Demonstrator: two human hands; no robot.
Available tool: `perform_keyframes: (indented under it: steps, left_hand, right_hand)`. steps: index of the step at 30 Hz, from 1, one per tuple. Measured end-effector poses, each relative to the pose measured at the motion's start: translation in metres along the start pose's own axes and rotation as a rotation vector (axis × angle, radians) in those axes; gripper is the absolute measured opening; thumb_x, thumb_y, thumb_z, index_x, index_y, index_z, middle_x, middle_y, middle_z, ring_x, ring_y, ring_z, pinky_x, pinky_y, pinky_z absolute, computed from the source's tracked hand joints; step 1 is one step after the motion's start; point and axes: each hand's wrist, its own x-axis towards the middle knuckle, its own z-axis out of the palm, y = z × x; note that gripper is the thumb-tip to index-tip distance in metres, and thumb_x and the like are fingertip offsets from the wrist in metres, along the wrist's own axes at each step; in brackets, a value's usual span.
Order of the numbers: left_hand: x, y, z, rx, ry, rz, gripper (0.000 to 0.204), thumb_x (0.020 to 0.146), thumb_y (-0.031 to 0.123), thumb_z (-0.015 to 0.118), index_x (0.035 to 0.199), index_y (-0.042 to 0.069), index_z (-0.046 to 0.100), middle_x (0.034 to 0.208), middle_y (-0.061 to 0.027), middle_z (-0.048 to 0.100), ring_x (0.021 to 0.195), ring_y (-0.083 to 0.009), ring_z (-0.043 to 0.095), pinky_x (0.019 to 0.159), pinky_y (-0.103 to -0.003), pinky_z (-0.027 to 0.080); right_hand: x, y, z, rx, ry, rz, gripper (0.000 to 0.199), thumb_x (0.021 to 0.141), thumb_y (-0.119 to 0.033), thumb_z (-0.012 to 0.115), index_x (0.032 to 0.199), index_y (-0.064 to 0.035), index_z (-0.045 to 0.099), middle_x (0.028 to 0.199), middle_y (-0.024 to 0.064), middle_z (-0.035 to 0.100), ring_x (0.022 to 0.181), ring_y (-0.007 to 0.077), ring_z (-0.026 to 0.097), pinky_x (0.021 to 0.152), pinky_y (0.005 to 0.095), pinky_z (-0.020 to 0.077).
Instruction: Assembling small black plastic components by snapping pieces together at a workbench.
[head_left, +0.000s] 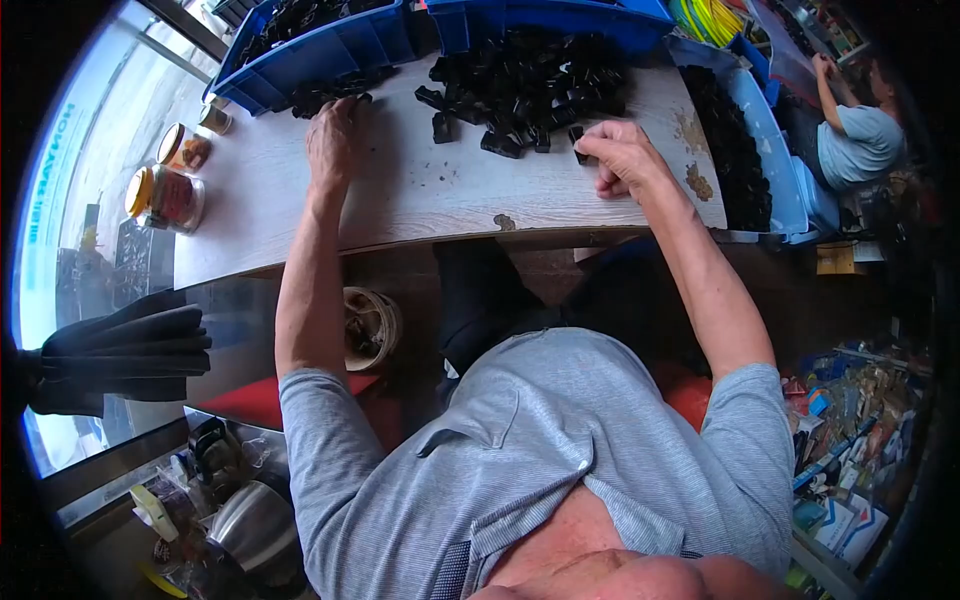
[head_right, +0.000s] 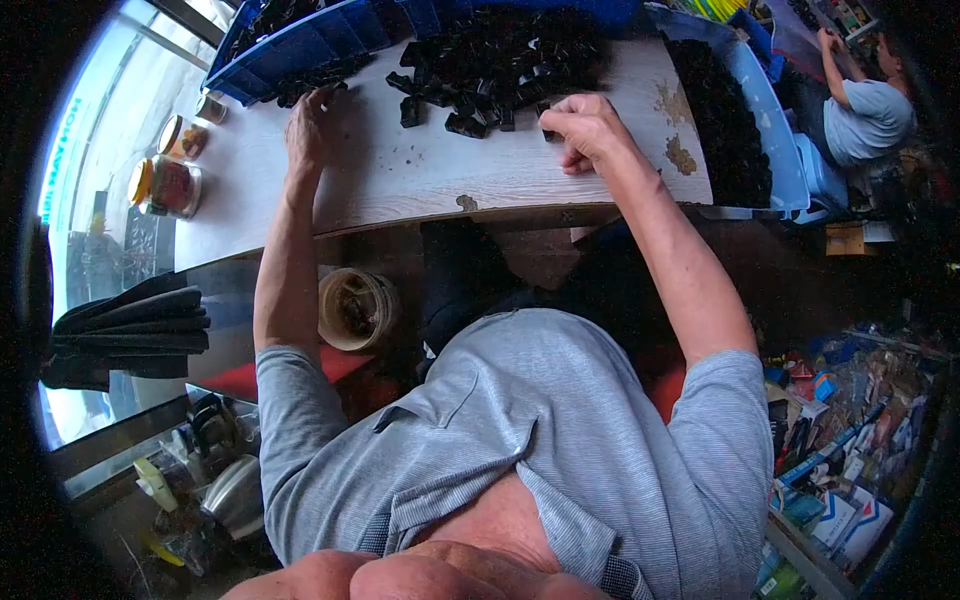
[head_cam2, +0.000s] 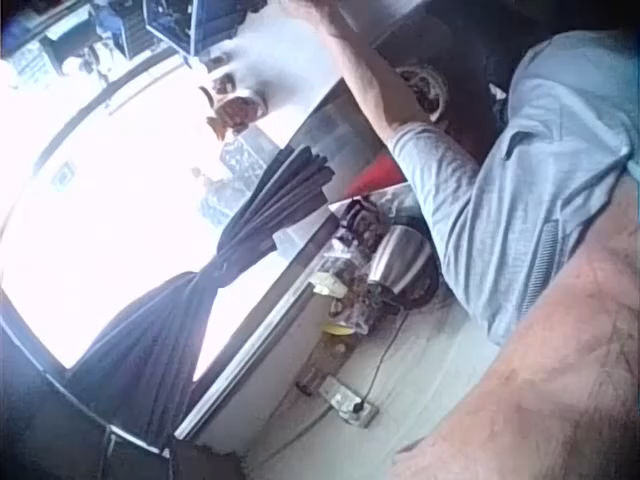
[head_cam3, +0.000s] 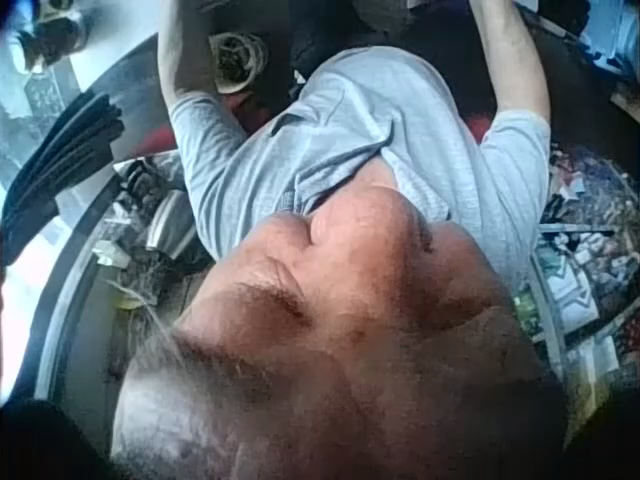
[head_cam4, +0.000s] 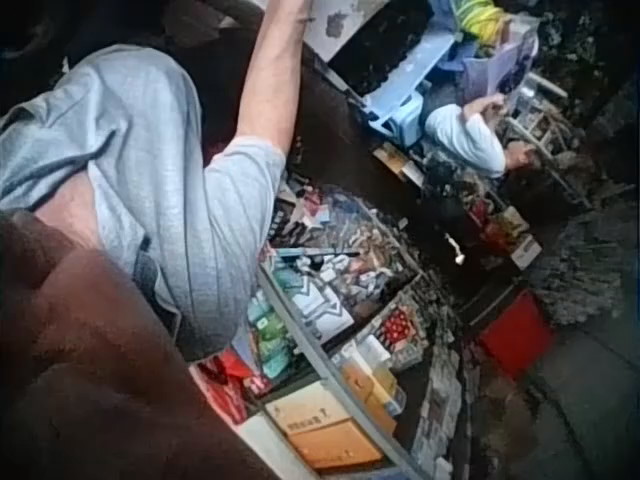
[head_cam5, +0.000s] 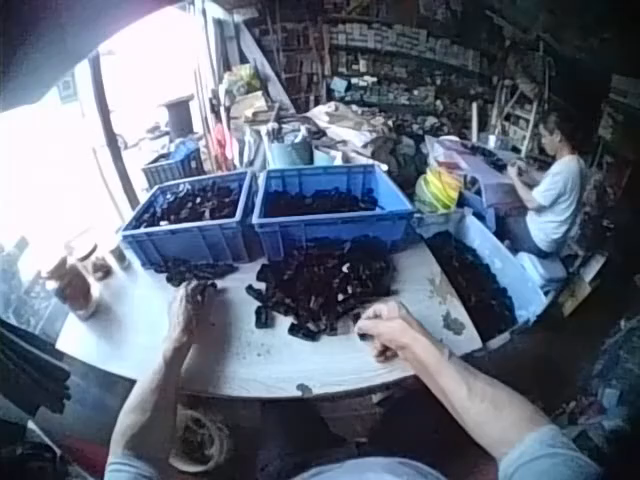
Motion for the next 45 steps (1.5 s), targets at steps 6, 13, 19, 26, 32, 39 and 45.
perform_keyframes:
  steps: [6,13,19,26,32,39,45]
  left_hand:
    - [-0.012,0.0,0.022,0.024,0.256,0.238,0.031,0.093,0.023,0.062,0.12,0.012,0.07,0.119,-0.0134,0.068,0.113,-0.0337,0.062,0.097,-0.043,0.049]
    - [-0.041,0.021,0.016,-0.289,0.358,0.247,0.024,0.092,0.011,0.063,0.115,0.009,0.071,0.098,-0.0146,0.073,0.09,-0.0322,0.072,0.079,-0.042,0.055]
    - [-0.104,0.091,0.019,-0.857,0.191,0.341,0.028,0.092,-0.003,0.067,0.119,0.004,0.071,0.101,-0.0059,0.074,0.085,-0.009,0.066,0.065,-0.022,0.052]
    - [-0.125,0.147,0.03,-0.726,0.159,0.521,0.027,0.089,0.0,0.068,0.116,0.005,0.07,0.106,-0.011,0.073,0.084,-0.0174,0.071,0.065,-0.028,0.057]
    - [-0.114,0.183,0.037,-0.49,0.058,0.753,0.037,0.084,0.005,0.067,0.121,0.006,0.066,0.116,-0.0138,0.068,0.103,-0.0332,0.066,0.088,-0.039,0.056]
    - [-0.107,0.192,0.047,-0.387,-0.026,0.802,0.041,0.084,0.007,0.067,0.125,0.01,0.067,0.112,-0.0122,0.068,0.102,-0.0293,0.066,0.085,-0.038,0.056]
    - [-0.112,0.19,0.044,-0.322,-0.037,0.861,0.042,0.083,0.009,0.067,0.125,0.01,0.067,0.119,-0.0079,0.066,0.098,-0.0287,0.065,0.081,-0.038,0.057]
  right_hand:
    - [-0.009,0.002,-0.001,-0.126,0.087,-0.058,0.03,0.084,-0.017,0.074,0.108,-0.0014,0.067,0.072,0.0058,0.062,0.046,0.0109,0.056,0.043,0.0295,0.0541]
    - [-0.014,0.009,-0.008,-0.01,0.025,-0.054,0.033,0.086,-0.02,0.07,0.114,-0.0037,0.064,0.056,0.0007,0.054,0.046,0.0105,0.056,0.044,0.0303,0.0532]
    - [-0.019,0.011,-0.009,0.038,0.028,-0.083,0.041,0.084,-0.016,0.073,0.122,-0.0043,0.062,0.061,0.0021,0.057,0.046,0.0108,0.057,0.043,0.0297,0.0536]
    - [-0.017,0.009,-0.003,-0.042,-0.006,-0.101,0.035,0.081,-0.008,0.076,0.113,-0.0033,0.064,0.067,0.0034,0.06,0.047,0.0109,0.055,0.042,0.029,0.0486]
    - [-0.013,0.022,-0.008,-0.066,-0.088,-0.189,0.027,0.081,0.0,0.066,0.108,-0.0022,0.067,0.063,0.0029,0.059,0.046,0.0117,0.055,0.041,0.0286,0.043]
    - [-0.018,0.017,-0.003,-0.107,-0.072,-0.196,0.033,0.081,0.002,0.06,0.113,-0.0026,0.067,0.061,0.0012,0.058,0.046,0.011,0.055,0.041,0.0279,0.0424]
    - [-0.015,0.023,-0.006,-0.086,-0.103,-0.229,0.032,0.081,0.002,0.061,0.112,-0.002,0.067,0.06,0.0004,0.058,0.045,0.0096,0.054,0.04,0.0264,0.0404]
